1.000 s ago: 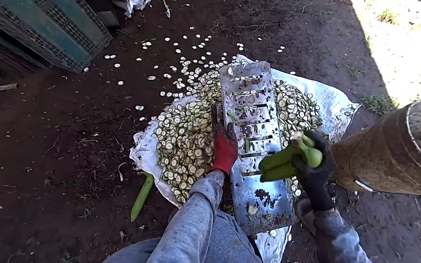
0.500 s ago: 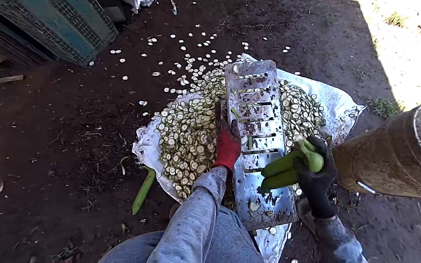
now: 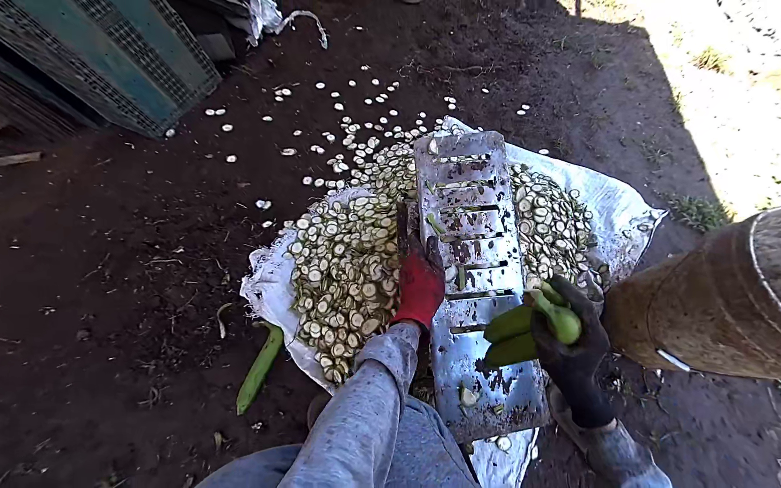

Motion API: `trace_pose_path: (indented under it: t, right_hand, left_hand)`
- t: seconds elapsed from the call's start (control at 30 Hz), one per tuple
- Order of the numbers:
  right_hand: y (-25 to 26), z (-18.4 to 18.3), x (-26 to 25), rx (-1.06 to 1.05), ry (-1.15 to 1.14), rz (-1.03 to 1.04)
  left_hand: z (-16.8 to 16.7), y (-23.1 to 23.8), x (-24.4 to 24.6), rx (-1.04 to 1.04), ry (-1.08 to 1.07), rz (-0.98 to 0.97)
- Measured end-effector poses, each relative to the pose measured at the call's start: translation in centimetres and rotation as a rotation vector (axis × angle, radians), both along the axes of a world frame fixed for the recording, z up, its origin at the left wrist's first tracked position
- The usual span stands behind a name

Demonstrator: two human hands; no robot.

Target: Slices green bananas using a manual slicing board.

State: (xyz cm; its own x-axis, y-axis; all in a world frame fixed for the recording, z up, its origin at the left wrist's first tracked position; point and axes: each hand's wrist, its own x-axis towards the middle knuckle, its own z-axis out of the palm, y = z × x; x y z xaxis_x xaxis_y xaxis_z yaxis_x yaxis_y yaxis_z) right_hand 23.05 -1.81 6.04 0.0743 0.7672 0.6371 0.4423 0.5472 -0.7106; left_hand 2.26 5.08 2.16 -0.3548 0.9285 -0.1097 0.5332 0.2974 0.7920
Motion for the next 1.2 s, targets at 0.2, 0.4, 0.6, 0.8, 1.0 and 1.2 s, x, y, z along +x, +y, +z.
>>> trace_pose_path:
  t: [0.2, 0.4, 0.6, 0.8, 1.0, 1.2]
  right_hand:
    - [20.9, 2.4, -6.9, 0.143, -0.134, 0.006]
    - [10.0, 1.6, -5.2, 0.043, -0.159, 0.082]
    - [3.2, -1.9, -3.7, 0.136, -0.071, 0.094]
    - [22.8, 1.2, -9.4, 0.232, -0.152, 0.026]
    - [5.3, -1.9, -4.7, 0.099, -0.032, 0.083]
    - [5.5, -3.4, -4.4, 0.16, -0.042, 0.172]
  left_hand:
    - [-0.3, -0.6, -0.3, -0.023, 0.004, -0.019]
    - [-0.2, -0.4, -0.5, -0.025, 0.003, -0.032]
    - [-0.1, -0.2, -0.5, -0.067, -0.018, -0.036]
    - [0.0, -0.5, -0.6, -0.053, -0.035, -0.053]
    - [-0.6, -0.6, -0.7, -0.035, -0.005, -0.05]
    - [-0.4, -0.7, -0.7, -0.055, -0.032, -0.047]
